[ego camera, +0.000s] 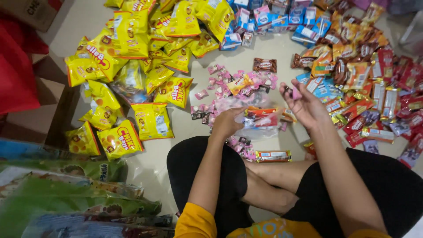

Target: Packaging various snack items into clear plastic bags

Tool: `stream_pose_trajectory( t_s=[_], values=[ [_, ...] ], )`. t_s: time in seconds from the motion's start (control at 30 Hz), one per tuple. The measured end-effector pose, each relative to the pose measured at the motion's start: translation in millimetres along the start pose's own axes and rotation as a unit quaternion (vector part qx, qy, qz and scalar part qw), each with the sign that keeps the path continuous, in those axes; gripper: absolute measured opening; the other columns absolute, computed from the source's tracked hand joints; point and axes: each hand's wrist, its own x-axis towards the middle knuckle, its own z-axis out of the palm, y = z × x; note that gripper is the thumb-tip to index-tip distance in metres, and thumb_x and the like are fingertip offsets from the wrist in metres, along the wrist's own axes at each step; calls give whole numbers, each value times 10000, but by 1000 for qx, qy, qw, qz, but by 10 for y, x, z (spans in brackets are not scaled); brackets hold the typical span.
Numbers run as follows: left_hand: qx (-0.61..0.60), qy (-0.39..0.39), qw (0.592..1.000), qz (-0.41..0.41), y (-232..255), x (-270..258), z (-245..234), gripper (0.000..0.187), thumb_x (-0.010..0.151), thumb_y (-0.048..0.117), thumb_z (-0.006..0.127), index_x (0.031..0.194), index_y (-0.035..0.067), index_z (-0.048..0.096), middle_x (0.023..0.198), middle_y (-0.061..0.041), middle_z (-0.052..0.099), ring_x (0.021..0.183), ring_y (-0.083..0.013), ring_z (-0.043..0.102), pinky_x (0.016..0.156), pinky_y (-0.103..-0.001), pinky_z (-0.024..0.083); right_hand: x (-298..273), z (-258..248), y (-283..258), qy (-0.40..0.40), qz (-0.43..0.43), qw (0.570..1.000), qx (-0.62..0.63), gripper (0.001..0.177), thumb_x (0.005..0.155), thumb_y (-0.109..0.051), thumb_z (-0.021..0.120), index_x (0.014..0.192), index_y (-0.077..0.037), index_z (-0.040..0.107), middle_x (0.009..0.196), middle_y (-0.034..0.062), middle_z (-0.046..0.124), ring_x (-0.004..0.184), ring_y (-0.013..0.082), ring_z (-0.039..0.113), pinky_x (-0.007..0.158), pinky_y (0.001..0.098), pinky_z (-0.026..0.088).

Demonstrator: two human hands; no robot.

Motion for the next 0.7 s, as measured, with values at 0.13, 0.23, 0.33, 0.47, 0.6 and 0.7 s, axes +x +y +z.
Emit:
stream_pose_trajectory(
  t_s=[0.13,0.23,0.33,0.47,0.6,0.7],
  values=[
    [-1,-6,1000,-7,-35,-17,16,691,760,242,754,1408,426,600,1435,89,638,1311,-334,608,1099,-515,482,-269,396,105,-36,4,998,-49,414,1050,-268,599,1379,-18,572,1437,282,563,1308,366,618,1106,399,551],
    [-1,-8,1000,-11,-42,-18,-14,688,763,243,748,1406,436,595,1435,99,636,1316,-328,605,1102,-504,488,-395,632,144,-57,1,995,-84,504,1048,-325,568,1422,12,538,1498,311,514,1352,386,574,1155,450,491],
    [1,-10,1000,-13,-21,-29,-17,688,764,238,757,1404,430,595,1415,69,652,1302,-341,614,1094,-505,503,-426,681,134,-73,7,992,-102,584,1040,-358,565,1454,49,503,1520,329,484,1347,410,564,1155,496,467],
    [-5,-10,1000,-21,-20,14,19,690,760,261,769,1405,432,596,1368,31,688,1278,-336,634,1074,-499,523,-558,886,181,-75,-9,995,-71,342,966,-109,583,1224,112,628,1563,314,448,1289,505,570,1156,610,434],
    [0,-14,999,-30,34,-21,-22,680,764,271,759,1404,433,595,1353,-13,700,1276,-355,635,1076,-506,522,-391,602,141,-103,34,980,-164,621,904,52,454,1523,89,419,1374,348,567,1160,410,682,1063,474,557],
    [-9,-10,1000,-11,43,-5,-43,676,758,255,755,1400,411,605,1409,6,664,1308,-349,611,1098,-512,506,-241,438,223,-112,32,962,-249,634,899,77,480,1529,92,406,1400,278,596,1119,306,727,934,344,613]
  ],
)
